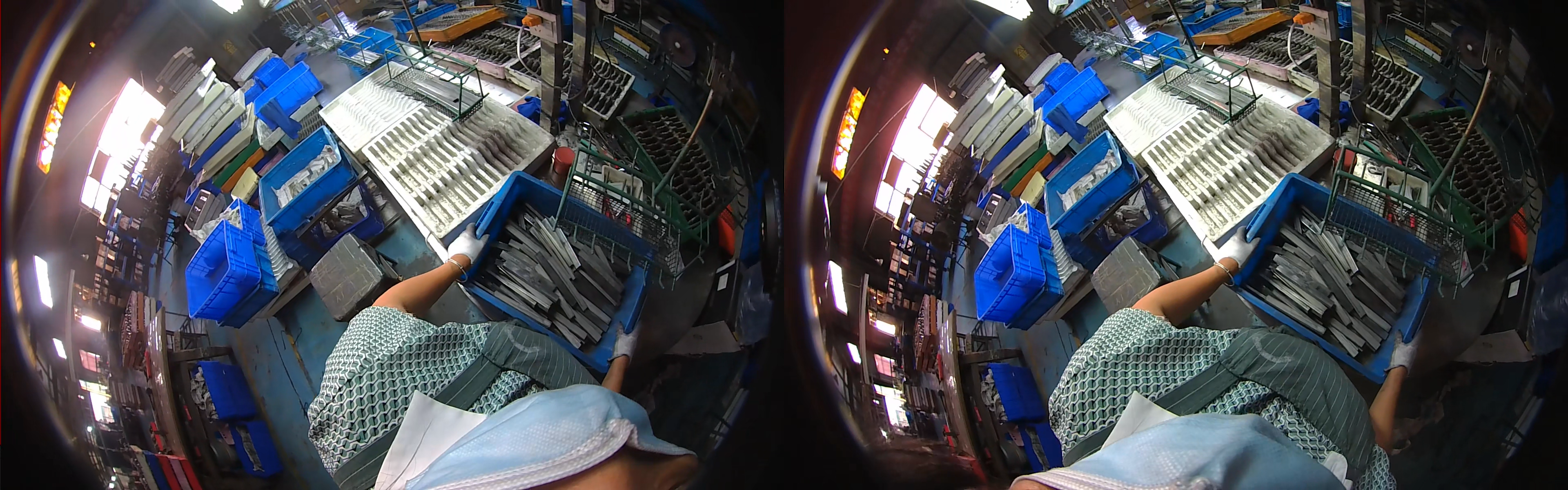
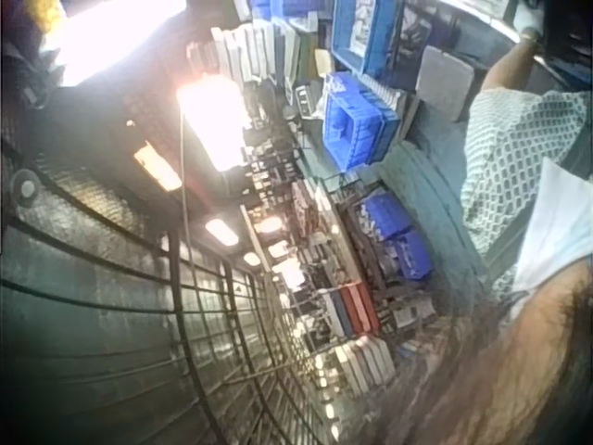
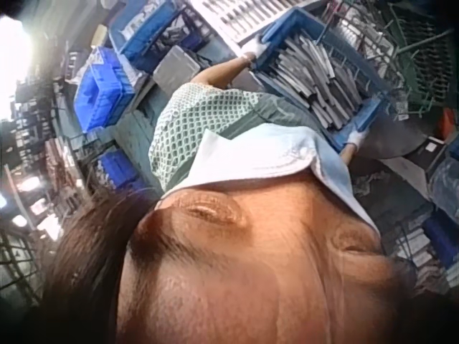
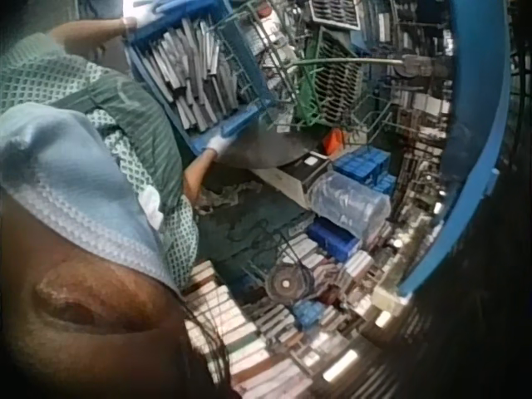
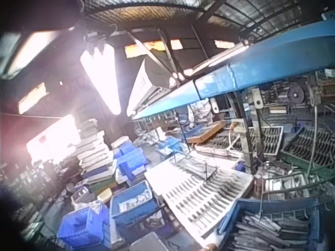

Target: The person loads metal bars from a blue bin into a wire rack by hand, then picks up the blue bin and carries it across the room.

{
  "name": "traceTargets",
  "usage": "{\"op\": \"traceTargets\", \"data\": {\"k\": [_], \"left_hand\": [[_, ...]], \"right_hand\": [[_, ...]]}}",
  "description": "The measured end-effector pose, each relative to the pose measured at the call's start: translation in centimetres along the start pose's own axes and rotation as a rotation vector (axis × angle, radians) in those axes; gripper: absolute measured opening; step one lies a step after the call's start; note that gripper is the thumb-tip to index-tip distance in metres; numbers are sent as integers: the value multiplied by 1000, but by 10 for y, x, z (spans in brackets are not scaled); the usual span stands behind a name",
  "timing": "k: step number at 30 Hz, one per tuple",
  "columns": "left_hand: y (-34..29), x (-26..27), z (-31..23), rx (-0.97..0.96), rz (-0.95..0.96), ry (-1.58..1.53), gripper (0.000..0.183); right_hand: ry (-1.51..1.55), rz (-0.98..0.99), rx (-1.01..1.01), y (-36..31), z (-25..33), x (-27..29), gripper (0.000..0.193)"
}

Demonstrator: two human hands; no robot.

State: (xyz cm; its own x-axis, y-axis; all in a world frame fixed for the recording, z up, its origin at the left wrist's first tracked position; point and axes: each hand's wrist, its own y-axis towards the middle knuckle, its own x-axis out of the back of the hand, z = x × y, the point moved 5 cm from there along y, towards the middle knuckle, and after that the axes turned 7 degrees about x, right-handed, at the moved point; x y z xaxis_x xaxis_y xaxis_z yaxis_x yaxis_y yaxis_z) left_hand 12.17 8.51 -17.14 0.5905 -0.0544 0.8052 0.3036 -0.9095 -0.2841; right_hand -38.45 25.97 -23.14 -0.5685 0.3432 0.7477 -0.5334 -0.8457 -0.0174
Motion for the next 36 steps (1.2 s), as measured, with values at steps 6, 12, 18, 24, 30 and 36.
{"op": "traceTargets", "data": {"k": [6, 12, 18, 24, 30, 36], "left_hand": [[6, -6, 11, -53, -75, -20, 55], [2, -3, -2, -31, 18, -73, 60], [1, 0, 10, -16, -29, -43, 57], [2, -1, 2, -124, -64, -74, 52], [7, -2, 3, -157, -101, -80, 50], [11, -5, 11, -126, -57, -52, 54]], "right_hand": [[47, -15, 63, 4, -5, -4, 69], [42, -29, 56, -3, 0, 2, 68], [126, -12, -24, -10, 18, -2, 64], [62, -27, -14, -15, 22, 5, 73], [44, 4, -23, -10, 20, 2, 74], [150, -24, 13, -10, 26, 3, 70]]}}
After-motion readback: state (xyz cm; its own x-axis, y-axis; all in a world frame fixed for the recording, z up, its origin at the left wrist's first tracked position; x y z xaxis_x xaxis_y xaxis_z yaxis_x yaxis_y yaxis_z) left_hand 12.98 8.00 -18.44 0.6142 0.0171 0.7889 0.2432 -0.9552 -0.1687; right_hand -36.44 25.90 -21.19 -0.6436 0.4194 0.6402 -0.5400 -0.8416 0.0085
